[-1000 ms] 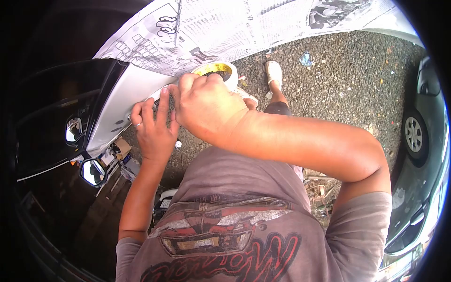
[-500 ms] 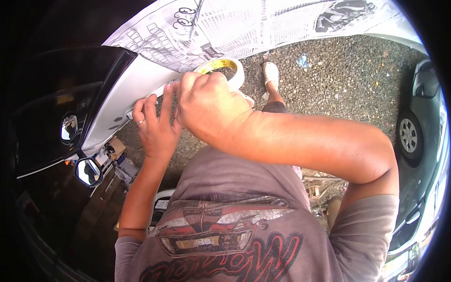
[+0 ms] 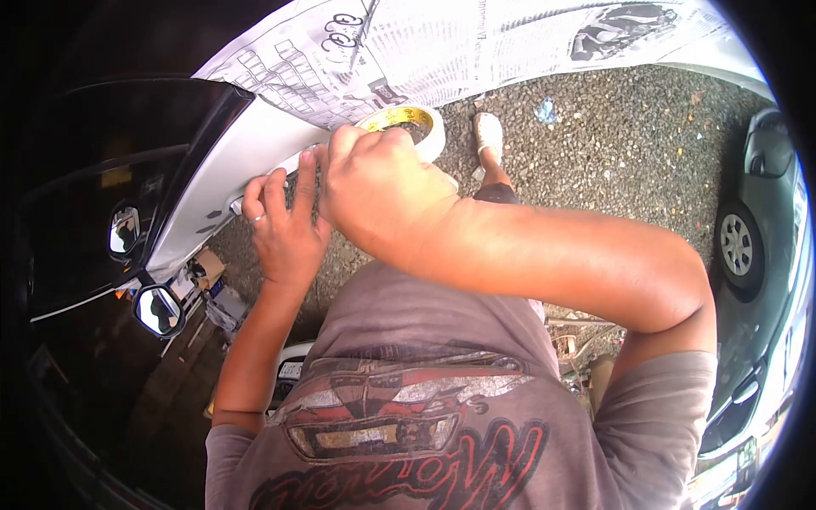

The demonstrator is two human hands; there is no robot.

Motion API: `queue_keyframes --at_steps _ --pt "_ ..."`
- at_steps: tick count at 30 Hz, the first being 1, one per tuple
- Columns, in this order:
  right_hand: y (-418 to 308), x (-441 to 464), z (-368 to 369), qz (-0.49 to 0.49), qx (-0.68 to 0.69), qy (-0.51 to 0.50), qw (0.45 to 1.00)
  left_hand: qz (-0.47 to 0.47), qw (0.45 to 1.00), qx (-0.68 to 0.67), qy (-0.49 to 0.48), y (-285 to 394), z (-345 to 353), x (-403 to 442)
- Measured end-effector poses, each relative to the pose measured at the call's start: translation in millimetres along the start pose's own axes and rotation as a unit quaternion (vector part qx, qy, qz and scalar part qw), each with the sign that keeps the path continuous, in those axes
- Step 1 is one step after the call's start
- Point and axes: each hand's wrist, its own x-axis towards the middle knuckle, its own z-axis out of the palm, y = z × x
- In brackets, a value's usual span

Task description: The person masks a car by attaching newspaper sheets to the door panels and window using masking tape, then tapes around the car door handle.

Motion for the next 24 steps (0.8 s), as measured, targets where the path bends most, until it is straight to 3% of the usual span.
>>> queue_keyframes --at_steps 8,24 --pt "-8 0 -6 -0.025 -0.083 -0.032 0.996 -0.003 1.000 0.002 0.007 -2 5 -2" --pt "-2 8 11 0.083 0.109 -0.038 0.990 -0.024 0.999 -0.022 -0.027 4 -1 2"
